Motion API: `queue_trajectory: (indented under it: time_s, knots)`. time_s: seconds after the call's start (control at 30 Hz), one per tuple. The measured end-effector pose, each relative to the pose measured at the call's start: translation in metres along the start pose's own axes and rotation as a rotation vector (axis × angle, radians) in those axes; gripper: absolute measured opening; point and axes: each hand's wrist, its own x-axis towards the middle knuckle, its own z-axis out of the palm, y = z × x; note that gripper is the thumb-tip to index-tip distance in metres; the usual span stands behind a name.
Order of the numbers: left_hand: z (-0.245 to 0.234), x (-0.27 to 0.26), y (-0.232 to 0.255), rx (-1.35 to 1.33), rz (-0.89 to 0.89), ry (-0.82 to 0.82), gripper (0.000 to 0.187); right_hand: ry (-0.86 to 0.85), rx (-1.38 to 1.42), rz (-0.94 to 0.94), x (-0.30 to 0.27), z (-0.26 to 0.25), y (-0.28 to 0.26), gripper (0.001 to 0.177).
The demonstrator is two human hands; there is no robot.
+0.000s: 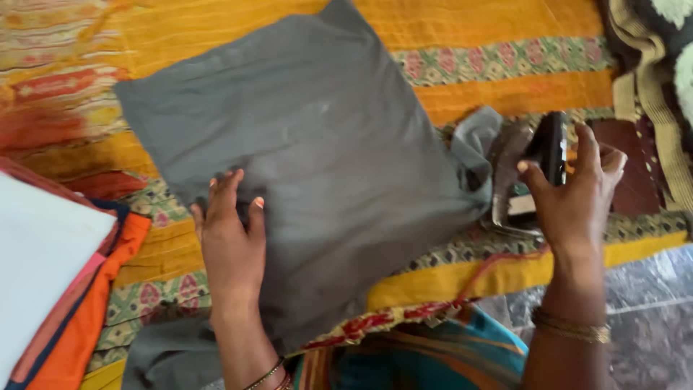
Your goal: The person irons a gray t-shirt laid out on a patterned bedsheet. They smooth the fabric with their hands, use a black electric iron to press the shirt, and fold it after ironing.
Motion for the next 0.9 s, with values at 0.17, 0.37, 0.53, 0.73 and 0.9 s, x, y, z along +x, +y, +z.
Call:
queue_trajectory:
  time_s: [0.17, 0.37, 0.53, 0.73, 0.9]
  knots:
    - [0.015, -0.007, 0.029, -0.108, 0.102, -0.107, 0.039, -0.139, 0.334, 0.274, 0.003, 0.008, 0.023, 0.061]
    - [0.031, -0.009, 0.033, -0.126, 0.151, -0.114, 0.037, -0.130, 0.862, 0.424, 0.005, -0.004, 0.000, 0.051]
    - [0.025, -0.007, 0.019, -0.151, 0.096, -0.051, 0.039, -0.045, 0.829, 0.162, 0.004, -0.036, -0.017, 0.034]
    - [0.024, 0.000, 0.009, -0.046, 0.098, 0.050, 0.037, -0.069, 0.616, 0.240, 0.002, -0.045, -0.032, 0.019]
    - [0.014, 0.006, 0.000, -0.131, -0.021, 0.309, 0.036, -0.229, 0.757, 0.051, -0.005, -0.035, -0.123, 0.044]
